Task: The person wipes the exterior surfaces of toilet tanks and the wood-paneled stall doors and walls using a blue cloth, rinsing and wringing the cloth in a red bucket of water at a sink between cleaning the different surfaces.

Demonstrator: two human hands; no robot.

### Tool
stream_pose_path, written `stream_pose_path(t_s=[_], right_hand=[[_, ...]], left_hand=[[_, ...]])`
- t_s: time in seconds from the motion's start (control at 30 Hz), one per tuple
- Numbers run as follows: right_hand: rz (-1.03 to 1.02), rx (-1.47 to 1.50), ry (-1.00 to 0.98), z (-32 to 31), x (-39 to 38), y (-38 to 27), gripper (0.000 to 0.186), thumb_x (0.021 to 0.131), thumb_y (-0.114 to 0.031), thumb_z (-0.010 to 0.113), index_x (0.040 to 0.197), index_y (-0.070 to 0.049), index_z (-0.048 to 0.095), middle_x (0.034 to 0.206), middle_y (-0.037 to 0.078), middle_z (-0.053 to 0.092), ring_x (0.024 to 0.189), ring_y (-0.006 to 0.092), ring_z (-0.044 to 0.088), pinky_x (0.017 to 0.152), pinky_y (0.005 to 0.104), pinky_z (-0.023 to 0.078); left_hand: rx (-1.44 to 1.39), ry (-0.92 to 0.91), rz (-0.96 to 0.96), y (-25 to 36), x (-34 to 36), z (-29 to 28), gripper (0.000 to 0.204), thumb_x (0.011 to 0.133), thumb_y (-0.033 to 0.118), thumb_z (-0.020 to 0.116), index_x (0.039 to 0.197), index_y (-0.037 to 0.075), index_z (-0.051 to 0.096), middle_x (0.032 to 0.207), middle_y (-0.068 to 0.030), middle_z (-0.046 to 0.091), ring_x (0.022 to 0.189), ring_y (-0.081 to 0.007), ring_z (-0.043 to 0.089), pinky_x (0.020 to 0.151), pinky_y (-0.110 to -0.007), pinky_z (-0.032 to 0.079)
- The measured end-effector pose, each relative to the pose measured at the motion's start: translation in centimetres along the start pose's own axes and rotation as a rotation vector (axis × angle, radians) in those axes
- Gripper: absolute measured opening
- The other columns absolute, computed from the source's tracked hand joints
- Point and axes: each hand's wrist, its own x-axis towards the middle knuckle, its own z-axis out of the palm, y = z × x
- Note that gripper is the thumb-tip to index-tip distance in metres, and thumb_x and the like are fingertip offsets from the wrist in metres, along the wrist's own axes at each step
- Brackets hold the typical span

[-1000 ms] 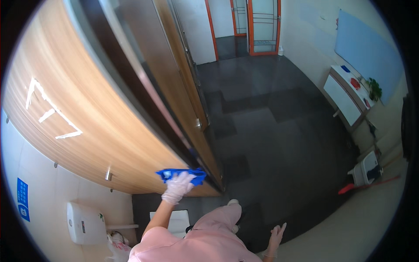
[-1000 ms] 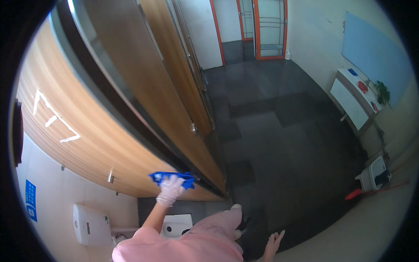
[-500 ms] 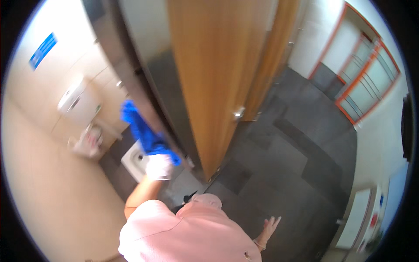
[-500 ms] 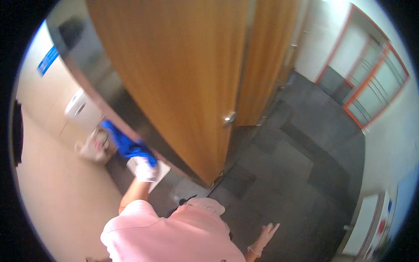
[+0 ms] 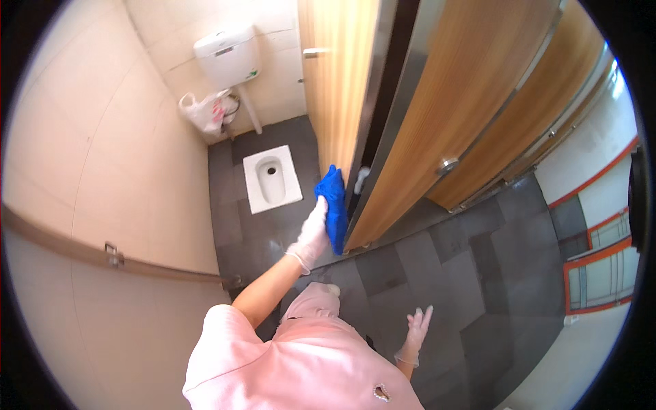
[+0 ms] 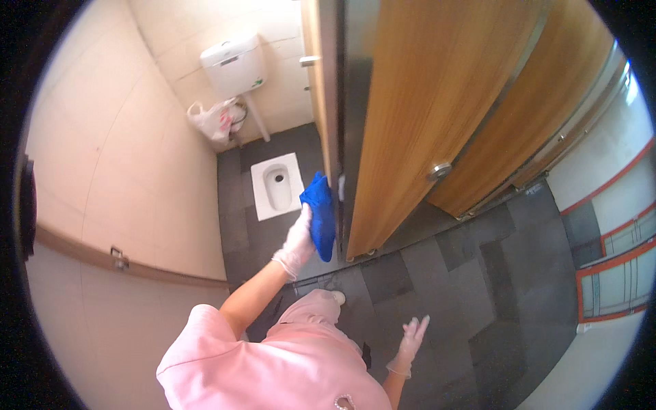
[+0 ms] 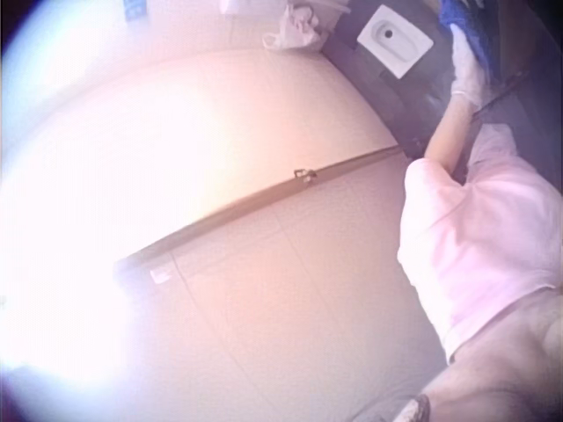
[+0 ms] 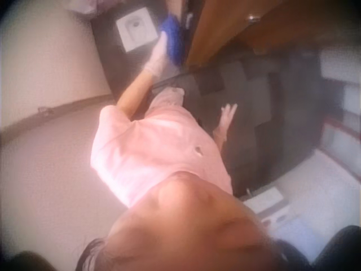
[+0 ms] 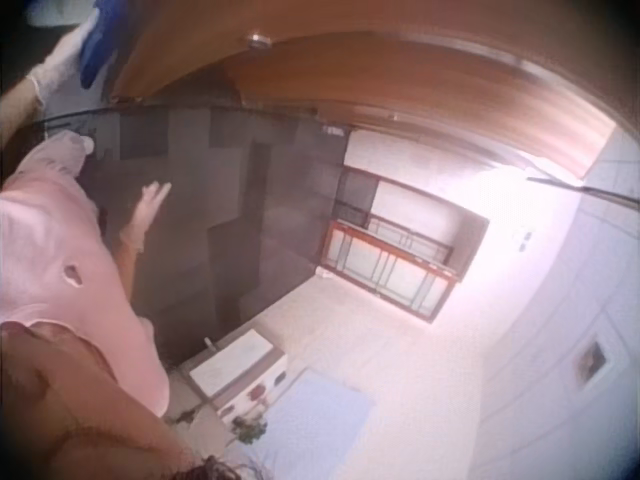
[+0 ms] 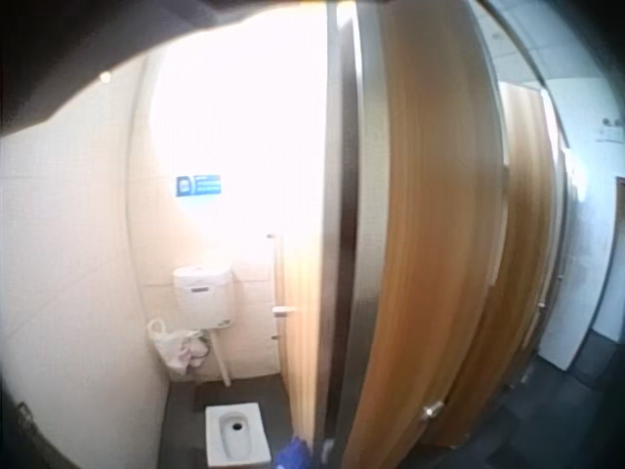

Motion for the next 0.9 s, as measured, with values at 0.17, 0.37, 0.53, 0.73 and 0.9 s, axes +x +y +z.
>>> stream_pose_path(t_s=[0.17, 0.37, 0.53, 0.73, 0.9], right_hand=[[-0.141, -0.02, -0.511, 3.8, -4.3, -5.7, 0.066, 0.094, -0.033, 0.051, 0.147, -0.008, 0.021, 0.138, 0.018, 0.043, 0.115, 0.0249, 0.051, 0.101, 0.0368, 0.036], [-0.176, 0.386, -1.065, 10.7, -12.7, -11.4, 0.07, 0.093, -0.038, 0.05, 0.147, -0.005, 0.02, 0.148, 0.017, 0.028, 0.136, 0.0278, 0.029, 0.11, 0.0404, 0.023], [-0.918, -0.052, -0.934, 15.0, -21.6, -10.5, 0.079, 0.089, -0.04, 0.053, 0.147, -0.002, 0.016, 0.153, 0.013, 0.018, 0.142, 0.0268, 0.014, 0.114, 0.0402, 0.008], [0.536, 0.6, -1.46, 22.0, -31.1, -3.0, 0.073, 0.091, -0.061, 0.036, 0.142, -0.008, 0.032, 0.143, 0.008, 0.038, 0.129, 0.0262, 0.037, 0.11, 0.0393, 0.025], [0.501, 0.944, -1.935, 32.1, -40.9, -7.5, 0.056, 0.097, -0.051, 0.03, 0.132, -0.011, 0.045, 0.13, 0.009, 0.048, 0.119, 0.0256, 0.047, 0.107, 0.0419, 0.031]], left_hand=[[-0.209, -0.512, 0.057, 1.4, -11.4, -0.4, 0.056, 0.096, 0.045, 0.041, 0.135, 0.006, 0.041, 0.136, -0.0147, 0.046, 0.124, -0.0299, 0.046, 0.106, -0.046, 0.035], [-0.54, -0.359, 0.008, -2.0, -21.2, -5.2, 0.058, 0.097, 0.047, 0.032, 0.138, 0.007, 0.037, 0.135, -0.0126, 0.047, 0.123, -0.0305, 0.046, 0.105, -0.047, 0.036], [-0.352, -0.227, 0.218, -2.4, -28.0, -8.0, 0.061, 0.099, 0.048, 0.025, 0.144, 0.006, 0.028, 0.141, -0.0122, 0.038, 0.129, -0.0293, 0.037, 0.109, -0.041, 0.027], [0.631, 0.544, 0.389, -0.5, -37.4, -9.3, 0.06, 0.101, 0.041, 0.026, 0.148, 0.006, 0.015, 0.153, -0.0111, 0.014, 0.142, -0.022, 0.01, 0.115, -0.032, 0.006], [0.78, 0.69, 1.075, 1.4, -46.4, -19.8, 0.055, 0.1, 0.031, 0.033, 0.144, -0.001, 0.023, 0.152, -0.0153, 0.017, 0.143, -0.0266, 0.009, 0.115, -0.035, 0.005]])
